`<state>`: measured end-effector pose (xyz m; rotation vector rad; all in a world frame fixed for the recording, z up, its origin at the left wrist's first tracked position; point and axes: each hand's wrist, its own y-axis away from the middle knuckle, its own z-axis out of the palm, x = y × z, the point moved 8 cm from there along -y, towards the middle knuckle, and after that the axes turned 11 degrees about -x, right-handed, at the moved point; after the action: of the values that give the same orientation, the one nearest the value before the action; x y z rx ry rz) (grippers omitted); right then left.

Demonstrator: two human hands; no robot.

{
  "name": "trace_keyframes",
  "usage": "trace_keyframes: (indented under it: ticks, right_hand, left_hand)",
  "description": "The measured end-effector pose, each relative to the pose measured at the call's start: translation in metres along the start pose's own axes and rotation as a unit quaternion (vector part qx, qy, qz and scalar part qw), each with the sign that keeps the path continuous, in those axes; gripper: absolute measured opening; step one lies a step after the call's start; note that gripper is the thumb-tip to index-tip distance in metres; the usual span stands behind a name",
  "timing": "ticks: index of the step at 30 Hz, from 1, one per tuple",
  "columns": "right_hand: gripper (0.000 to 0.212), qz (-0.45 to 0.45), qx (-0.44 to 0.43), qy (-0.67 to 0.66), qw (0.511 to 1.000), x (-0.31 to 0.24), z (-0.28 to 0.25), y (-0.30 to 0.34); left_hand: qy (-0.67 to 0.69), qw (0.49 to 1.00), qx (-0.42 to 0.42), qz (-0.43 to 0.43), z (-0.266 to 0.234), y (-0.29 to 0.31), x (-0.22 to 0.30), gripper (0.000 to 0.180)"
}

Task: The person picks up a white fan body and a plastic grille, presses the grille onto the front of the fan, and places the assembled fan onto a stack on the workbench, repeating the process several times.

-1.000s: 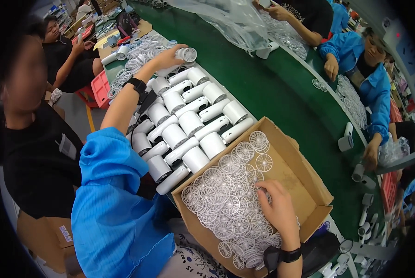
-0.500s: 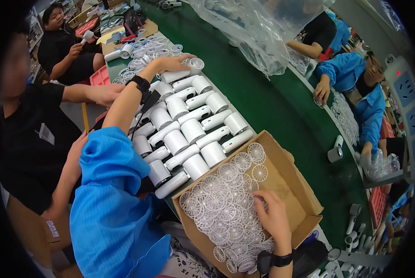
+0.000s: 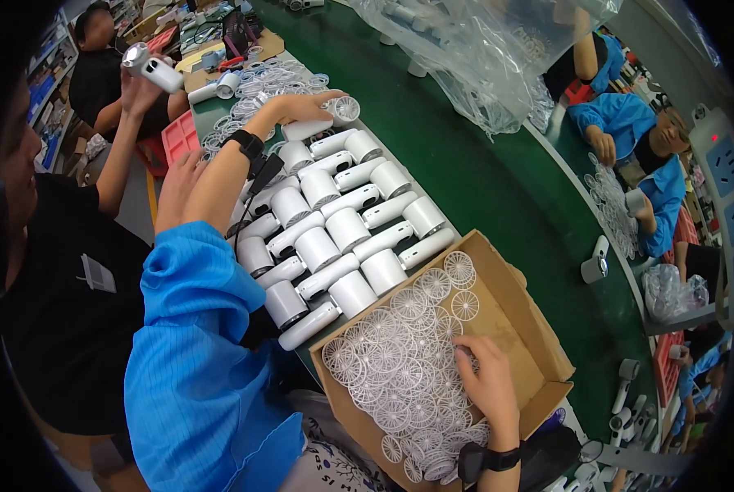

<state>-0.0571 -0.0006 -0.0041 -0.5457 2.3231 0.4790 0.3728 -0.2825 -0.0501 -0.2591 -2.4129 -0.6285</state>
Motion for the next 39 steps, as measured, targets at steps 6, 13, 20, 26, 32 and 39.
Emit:
trace_keyframes:
  ticks: [6,13,20,26,32,39]
  right_hand:
    - [0.017,-0.005,0.0,0.013,1.0,0.001,0.001,0.0]
    - [0.017,-0.002,0.002,0.01,1.0,0.001,0.004,0.0]
    - [0.017,-0.006,0.0,0.012,1.0,-0.002,0.003,-0.002]
    - [0.017,0.015,-0.003,0.022,1.0,0.003,0.002,0.002]
    - [0.017,0.003,0.002,0.021,1.0,0.0,0.001,0.0]
    - [0.017,-0.005,-0.003,0.019,1.0,-0.001,0.002,0.0]
  left_hand:
    - [0.223,0.971,-0.078,-0.019,0.009,0.012,-0.015,0.073]
    - [0.054,0.994,0.071,0.057,-0.01,0.025,-0.001,0.065]
    - [-0.016,0.992,0.078,0.1,-0.004,0.012,0.009,0.071]
    - [-0.048,0.993,0.086,0.058,0.004,-0.007,-0.001,0.069]
    - [-0.093,0.98,0.174,0.026,-0.002,0.003,0.019,0.064]
    - [-0.164,0.973,0.142,0.074,0.004,0.0,0.021,0.067]
